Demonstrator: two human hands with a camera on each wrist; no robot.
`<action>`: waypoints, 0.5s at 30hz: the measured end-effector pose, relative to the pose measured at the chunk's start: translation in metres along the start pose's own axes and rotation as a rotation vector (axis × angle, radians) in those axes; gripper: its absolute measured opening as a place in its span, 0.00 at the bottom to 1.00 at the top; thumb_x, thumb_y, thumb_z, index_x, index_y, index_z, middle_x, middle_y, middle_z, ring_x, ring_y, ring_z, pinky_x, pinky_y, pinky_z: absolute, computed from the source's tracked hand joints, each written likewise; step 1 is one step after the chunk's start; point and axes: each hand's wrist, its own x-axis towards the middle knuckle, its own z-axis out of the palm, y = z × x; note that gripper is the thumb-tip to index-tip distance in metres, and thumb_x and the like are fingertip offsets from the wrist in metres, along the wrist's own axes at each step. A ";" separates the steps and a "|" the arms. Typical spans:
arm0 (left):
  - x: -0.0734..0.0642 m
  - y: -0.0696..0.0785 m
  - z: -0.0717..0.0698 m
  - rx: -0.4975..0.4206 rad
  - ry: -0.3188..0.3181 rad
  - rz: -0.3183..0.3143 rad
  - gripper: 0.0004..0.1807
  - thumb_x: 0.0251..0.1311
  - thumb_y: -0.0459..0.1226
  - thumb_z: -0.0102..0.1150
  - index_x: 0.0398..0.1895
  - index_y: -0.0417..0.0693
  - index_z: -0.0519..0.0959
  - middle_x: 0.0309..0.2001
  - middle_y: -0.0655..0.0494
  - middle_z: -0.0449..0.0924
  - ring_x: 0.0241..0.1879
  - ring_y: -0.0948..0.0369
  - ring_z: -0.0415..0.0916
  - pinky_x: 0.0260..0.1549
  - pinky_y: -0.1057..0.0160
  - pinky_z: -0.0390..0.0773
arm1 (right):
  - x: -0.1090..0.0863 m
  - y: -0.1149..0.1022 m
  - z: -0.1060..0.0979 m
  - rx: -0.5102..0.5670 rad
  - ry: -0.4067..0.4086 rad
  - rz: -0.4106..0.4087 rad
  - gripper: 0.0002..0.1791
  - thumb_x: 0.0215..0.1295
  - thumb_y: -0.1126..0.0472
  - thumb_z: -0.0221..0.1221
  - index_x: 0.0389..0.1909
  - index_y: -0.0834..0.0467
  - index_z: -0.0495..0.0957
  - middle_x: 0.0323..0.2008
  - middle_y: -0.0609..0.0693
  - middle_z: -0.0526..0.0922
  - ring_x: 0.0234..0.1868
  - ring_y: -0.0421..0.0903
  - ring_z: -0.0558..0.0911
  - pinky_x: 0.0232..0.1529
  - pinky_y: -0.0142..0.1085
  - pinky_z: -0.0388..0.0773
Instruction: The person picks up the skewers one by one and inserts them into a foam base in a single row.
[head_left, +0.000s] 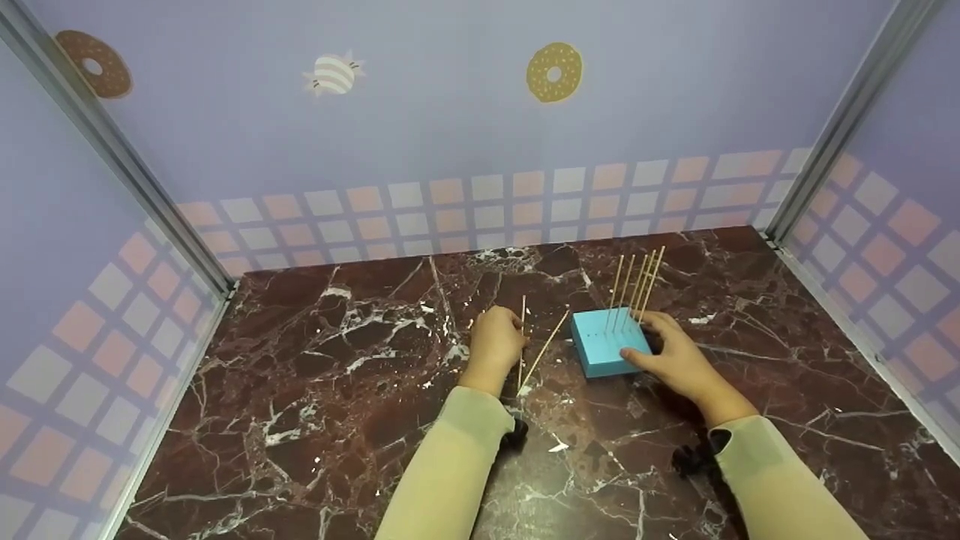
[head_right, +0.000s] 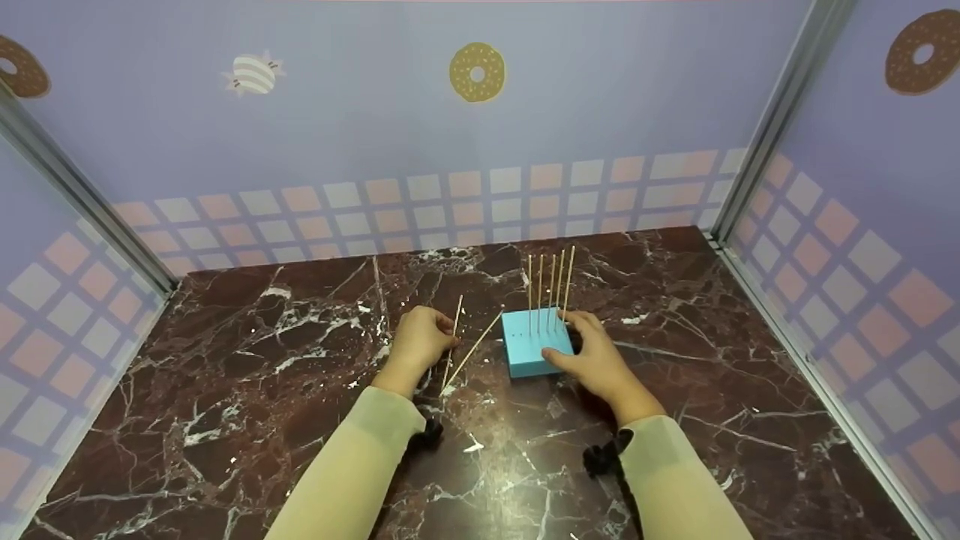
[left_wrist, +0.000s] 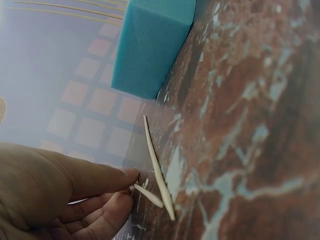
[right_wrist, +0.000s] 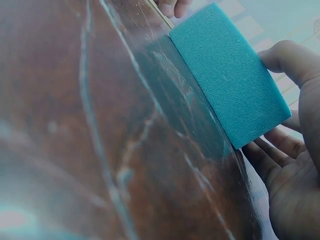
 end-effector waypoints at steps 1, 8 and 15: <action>0.001 0.000 0.001 0.009 0.009 0.007 0.05 0.60 0.36 0.80 0.38 0.55 0.97 0.42 0.59 0.97 0.53 0.48 0.92 0.62 0.46 0.89 | 0.000 0.000 0.000 -0.001 0.001 -0.001 0.44 0.79 0.51 0.71 0.86 0.64 0.65 0.81 0.70 0.65 0.83 0.75 0.67 0.80 0.75 0.66; -0.003 0.002 -0.002 0.024 0.095 0.059 0.17 0.53 0.23 0.68 0.15 0.54 0.84 0.24 0.58 0.91 0.37 0.49 0.91 0.44 0.48 0.89 | -0.002 -0.001 -0.001 0.018 -0.015 0.012 0.44 0.80 0.50 0.70 0.87 0.61 0.64 0.83 0.69 0.63 0.84 0.75 0.65 0.81 0.76 0.64; -0.038 0.041 -0.052 0.003 0.051 0.015 0.27 0.59 0.20 0.66 0.09 0.54 0.70 0.15 0.58 0.80 0.24 0.54 0.77 0.32 0.51 0.80 | -0.002 -0.001 -0.001 0.021 -0.005 0.011 0.43 0.79 0.52 0.71 0.87 0.62 0.65 0.81 0.69 0.65 0.83 0.75 0.67 0.81 0.74 0.67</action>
